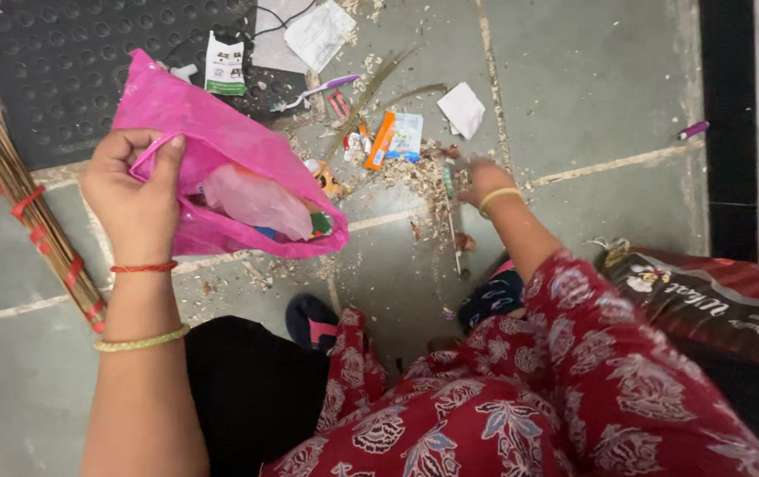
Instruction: The person sits on a tiled floor and sorts various trash items, including papers, plastic bottles, and wrappers, into a pink plastic bag and a large woven sack. They fold papers and place them into the bag, then transfer other debris into the sack. Finally, they pick up a broom and sweep the remaining debris on the floor.
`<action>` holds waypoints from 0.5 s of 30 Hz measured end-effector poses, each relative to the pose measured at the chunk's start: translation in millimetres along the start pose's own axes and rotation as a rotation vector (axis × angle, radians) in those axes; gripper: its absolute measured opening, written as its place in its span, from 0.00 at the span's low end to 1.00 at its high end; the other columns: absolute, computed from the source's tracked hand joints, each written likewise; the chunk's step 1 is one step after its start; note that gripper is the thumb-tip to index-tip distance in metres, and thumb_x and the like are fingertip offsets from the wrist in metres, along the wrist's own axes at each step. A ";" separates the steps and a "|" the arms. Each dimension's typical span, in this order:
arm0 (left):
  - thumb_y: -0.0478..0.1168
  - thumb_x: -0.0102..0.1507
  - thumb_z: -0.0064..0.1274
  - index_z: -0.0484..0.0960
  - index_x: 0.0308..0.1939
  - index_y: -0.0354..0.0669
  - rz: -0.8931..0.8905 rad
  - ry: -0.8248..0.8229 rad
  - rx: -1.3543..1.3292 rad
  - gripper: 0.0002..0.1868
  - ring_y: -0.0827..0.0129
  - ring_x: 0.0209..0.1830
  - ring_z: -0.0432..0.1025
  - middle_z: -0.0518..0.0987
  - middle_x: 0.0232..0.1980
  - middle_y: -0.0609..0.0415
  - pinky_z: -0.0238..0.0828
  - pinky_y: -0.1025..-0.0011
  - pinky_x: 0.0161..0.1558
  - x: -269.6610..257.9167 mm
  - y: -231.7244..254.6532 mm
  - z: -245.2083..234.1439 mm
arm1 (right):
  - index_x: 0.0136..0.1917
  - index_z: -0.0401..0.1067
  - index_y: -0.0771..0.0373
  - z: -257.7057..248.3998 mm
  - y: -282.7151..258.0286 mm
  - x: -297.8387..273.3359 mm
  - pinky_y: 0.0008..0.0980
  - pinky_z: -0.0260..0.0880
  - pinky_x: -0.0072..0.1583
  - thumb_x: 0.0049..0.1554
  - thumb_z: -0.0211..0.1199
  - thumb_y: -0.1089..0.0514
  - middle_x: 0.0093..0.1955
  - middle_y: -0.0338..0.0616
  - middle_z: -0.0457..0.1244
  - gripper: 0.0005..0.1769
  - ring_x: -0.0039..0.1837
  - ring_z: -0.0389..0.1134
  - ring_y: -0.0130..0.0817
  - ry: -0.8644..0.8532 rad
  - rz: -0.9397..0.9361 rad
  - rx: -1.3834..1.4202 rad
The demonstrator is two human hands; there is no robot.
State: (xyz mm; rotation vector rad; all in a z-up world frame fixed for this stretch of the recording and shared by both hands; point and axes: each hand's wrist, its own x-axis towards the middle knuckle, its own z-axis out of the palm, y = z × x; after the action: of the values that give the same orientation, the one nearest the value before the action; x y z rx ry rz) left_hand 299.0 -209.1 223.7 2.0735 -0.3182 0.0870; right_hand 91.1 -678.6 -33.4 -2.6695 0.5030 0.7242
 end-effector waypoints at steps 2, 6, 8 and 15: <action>0.34 0.68 0.67 0.80 0.44 0.35 -0.049 0.002 -0.044 0.10 0.79 0.44 0.72 0.81 0.44 0.60 0.71 0.79 0.49 -0.6 7.5 1.9 | 0.76 0.54 0.68 29.1 20.6 -13.2 0.49 0.65 0.69 0.40 0.84 0.39 0.71 0.61 0.60 0.64 0.72 0.62 0.57 -0.342 0.399 -0.075; 0.33 0.62 0.69 0.77 0.38 0.37 -0.134 -0.053 0.073 0.13 0.77 0.32 0.65 0.75 0.34 0.60 0.63 0.76 0.36 -5.4 26.3 4.5 | 0.77 0.51 0.69 132.9 21.2 -70.1 0.44 0.64 0.72 0.29 0.89 0.42 0.76 0.58 0.57 0.74 0.75 0.61 0.52 -0.526 0.560 0.034; 0.35 0.64 0.67 0.76 0.36 0.37 -0.073 -0.062 0.117 0.13 0.77 0.32 0.65 0.75 0.32 0.57 0.64 0.74 0.36 -9.3 32.8 7.2 | 0.77 0.42 0.70 167.3 4.4 -74.9 0.43 0.63 0.71 0.33 0.88 0.42 0.74 0.59 0.56 0.76 0.73 0.60 0.52 -0.401 0.591 0.185; 0.43 0.73 0.59 0.74 0.36 0.34 -0.125 0.016 0.351 0.17 0.70 0.26 0.57 0.66 0.26 0.47 0.59 0.65 0.32 -6.2 30.5 6.3 | 0.71 0.60 0.67 157.1 -37.2 24.3 0.43 0.68 0.66 0.41 0.79 0.43 0.66 0.60 0.65 0.53 0.67 0.68 0.53 0.027 0.399 0.527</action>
State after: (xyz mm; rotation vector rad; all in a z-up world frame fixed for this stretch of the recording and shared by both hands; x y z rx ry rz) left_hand 284.7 -227.7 245.1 2.4338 -0.1713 0.0885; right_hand 60.4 -589.3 -166.6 -2.1080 1.0862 0.5572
